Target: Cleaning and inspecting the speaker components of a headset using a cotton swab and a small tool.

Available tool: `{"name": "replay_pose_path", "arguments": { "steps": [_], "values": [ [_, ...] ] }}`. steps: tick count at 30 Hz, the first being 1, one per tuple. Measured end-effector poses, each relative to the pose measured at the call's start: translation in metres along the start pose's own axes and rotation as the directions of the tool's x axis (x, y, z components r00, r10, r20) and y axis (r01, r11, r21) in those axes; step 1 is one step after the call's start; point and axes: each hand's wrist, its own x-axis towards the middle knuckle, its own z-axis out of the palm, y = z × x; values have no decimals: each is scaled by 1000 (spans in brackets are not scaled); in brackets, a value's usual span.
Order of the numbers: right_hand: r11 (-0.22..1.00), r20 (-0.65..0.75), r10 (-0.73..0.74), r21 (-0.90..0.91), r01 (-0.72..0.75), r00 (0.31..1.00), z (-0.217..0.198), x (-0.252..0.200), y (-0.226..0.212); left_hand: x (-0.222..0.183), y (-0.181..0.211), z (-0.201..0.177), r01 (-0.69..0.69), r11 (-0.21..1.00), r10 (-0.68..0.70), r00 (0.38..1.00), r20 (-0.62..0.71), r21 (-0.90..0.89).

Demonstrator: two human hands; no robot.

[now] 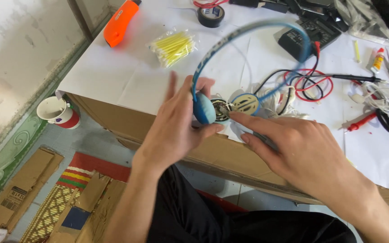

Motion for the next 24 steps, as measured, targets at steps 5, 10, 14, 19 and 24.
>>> {"name": "replay_pose_path", "arguments": {
  "steps": [5, 10, 14, 19, 24],
  "values": [
    [998, -54, -51, 32, 53, 997, -5, 1, 2, 4, -1, -17, 48, 999, -50, 997, 64, 22],
    [998, -98, -44, 39, 48, 994, -6, -3, -1, 17, -8, -18, -11, 1000, 12, 997, 77, -19],
    [999, -125, -18, 41, 24, 992, -4, -4, 2, 41, -11, -17, -38, 997, 50, 978, 203, -60],
    [998, -198, -53, 28, 60, 979, -3, 12, 23, 82, -42, -10, -22, 962, 125, 923, 363, -274],
    [999, 60, -35, -34, 37, 998, -32, 44, 48, 111, -40, -6, -42, 946, 186, 882, 433, -321]
  ]
}}
